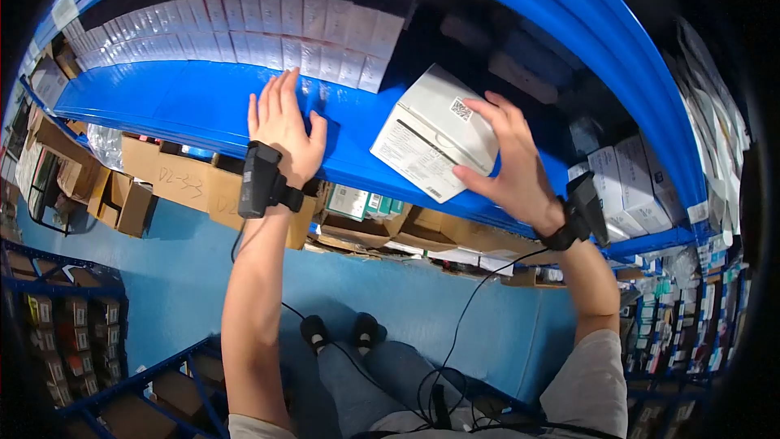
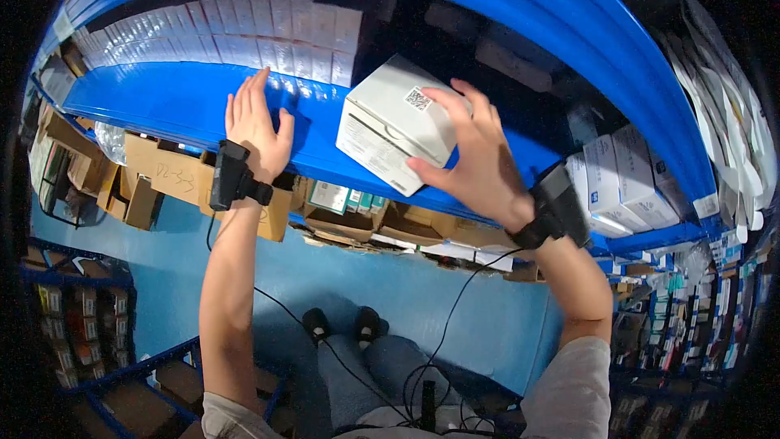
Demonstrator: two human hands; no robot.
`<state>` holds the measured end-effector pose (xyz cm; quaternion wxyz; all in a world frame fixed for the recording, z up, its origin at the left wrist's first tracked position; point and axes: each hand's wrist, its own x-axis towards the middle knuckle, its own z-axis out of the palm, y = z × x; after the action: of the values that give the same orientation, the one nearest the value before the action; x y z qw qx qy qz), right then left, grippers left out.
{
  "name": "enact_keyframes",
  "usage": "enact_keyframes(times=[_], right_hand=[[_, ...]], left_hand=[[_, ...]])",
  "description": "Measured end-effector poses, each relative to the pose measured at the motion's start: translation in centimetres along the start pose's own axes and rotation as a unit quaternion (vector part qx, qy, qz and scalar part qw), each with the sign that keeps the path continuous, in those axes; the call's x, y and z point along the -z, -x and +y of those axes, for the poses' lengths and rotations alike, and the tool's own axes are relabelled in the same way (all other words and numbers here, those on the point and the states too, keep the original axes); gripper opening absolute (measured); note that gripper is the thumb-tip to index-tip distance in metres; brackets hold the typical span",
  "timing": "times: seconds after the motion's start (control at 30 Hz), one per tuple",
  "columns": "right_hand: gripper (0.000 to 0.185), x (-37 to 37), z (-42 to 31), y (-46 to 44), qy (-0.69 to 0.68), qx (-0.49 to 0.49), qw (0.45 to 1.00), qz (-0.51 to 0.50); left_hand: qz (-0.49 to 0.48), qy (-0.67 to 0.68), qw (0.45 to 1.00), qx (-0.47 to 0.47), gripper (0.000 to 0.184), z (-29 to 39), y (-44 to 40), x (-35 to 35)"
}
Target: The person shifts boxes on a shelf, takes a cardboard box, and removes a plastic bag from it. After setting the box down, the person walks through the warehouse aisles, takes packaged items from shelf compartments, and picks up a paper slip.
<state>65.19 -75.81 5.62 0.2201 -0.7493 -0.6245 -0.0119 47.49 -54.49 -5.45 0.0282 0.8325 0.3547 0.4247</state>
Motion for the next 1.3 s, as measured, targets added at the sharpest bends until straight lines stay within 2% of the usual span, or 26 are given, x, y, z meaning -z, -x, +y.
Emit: enact_keyframes(times=[0.07,0.13,0.2,0.27,0.33,0.4,0.43,0.57,0.63,0.67,0.73,0.77,0.9,0.97,1.0,1.07,1.2,1.27,1.3], right_hand=[[0.07,0.9,2.1,0.6,0.052,0.018,0.998,0.023],[0.069,2.6,4.7,1.0,0.077,0.026,0.997,-0.002],[0.068,3.2,8.5,1.2,0.126,-0.075,0.989,0.036],[0.067,4.2,12.8,0.9,0.038,-0.098,0.994,0.03],[0.068,4.3,16.9,0.6,0.021,-0.088,0.994,0.056],[0.071,5.0,20.0,0.0,0.02,-0.093,0.995,0.031],[0.074,6.2,20.0,-0.2,0.029,-0.13,0.991,-0.019],[0.076,7.8,25.2,-0.4,0.082,-0.118,0.988,-0.057],[0.077,7.3,25.4,-0.6,0.261,-0.044,0.964,0.011],[0.077,7.0,25.3,-0.3,0.261,-0.042,0.964,0.014],[0.07,5.5,20.6,-0.2,0.309,0.04,0.948,0.057],[0.07,5.1,19.8,-0.4,0.276,-0.005,0.959,0.055],[0.07,5.2,21.2,-0.3,0.241,-0.012,0.969,0.052],[0.069,5.6,20.9,0.2,0.385,-0.081,0.919,0.005],[0.069,5.8,21.5,0.5,0.385,-0.082,0.919,0.005],[0.068,6.3,23.6,1.1,0.441,-0.15,0.885,-0.012],[0.07,5.7,25.9,1.7,0.461,-0.137,0.876,0.046],[0.07,5.8,27.1,2.0,0.492,-0.073,0.862,0.093],[0.07,5.6,27.0,2.2,0.493,-0.075,0.861,0.095]], left_hand=[[-0.006,-0.016,1.0,0.001,0.058,-0.1,0.0,-0.1],[-0.008,-0.016,1.0,-0.003,0.058,-0.1,0.1,-0.2],[-0.007,-0.018,1.0,-0.004,0.058,-0.1,0.1,-0.2],[-0.003,-0.017,1.0,-0.004,0.058,-0.1,0.0,-0.2],[0.0,-0.017,1.0,-0.008,0.058,-0.1,0.0,-0.1],[0.001,-0.017,1.0,-0.013,0.057,-0.2,0.0,-0.2],[-0.004,-0.015,1.0,-0.011,0.058,-0.2,0.0,-0.2],[-0.007,-0.024,1.0,-0.008,0.059,-0.3,0.0,-0.3],[-0.009,-0.021,1.0,-0.006,0.059,-0.1,0.0,-0.2],[-0.01,-0.019,1.0,-0.003,0.058,-0.1,-0.1,-0.1],[-0.004,-0.018,1.0,-0.007,0.058,-0.2,-0.1,0.0],[-0.005,-0.014,1.0,-0.013,0.057,-0.1,-0.1,0.0],[-0.005,-0.009,1.0,-0.017,0.057,-0.2,-0.1,-0.1],[-0.001,-0.007,1.0,-0.018,0.057,-0.2,0.0,-0.1],[0.0,-0.007,1.0,-0.019,0.057,-0.2,0.0,-0.1],[-0.001,-0.01,1.0,-0.013,0.057,-0.1,0.0,0.0],[0.001,-0.009,1.0,-0.019,0.057,-0.2,0.0,-0.2],[-0.001,-0.001,1.0,-0.01,0.057,-0.3,0.0,-0.2],[0.0,-0.008,1.0,-0.012,0.057,-0.2,0.0,-0.2]])
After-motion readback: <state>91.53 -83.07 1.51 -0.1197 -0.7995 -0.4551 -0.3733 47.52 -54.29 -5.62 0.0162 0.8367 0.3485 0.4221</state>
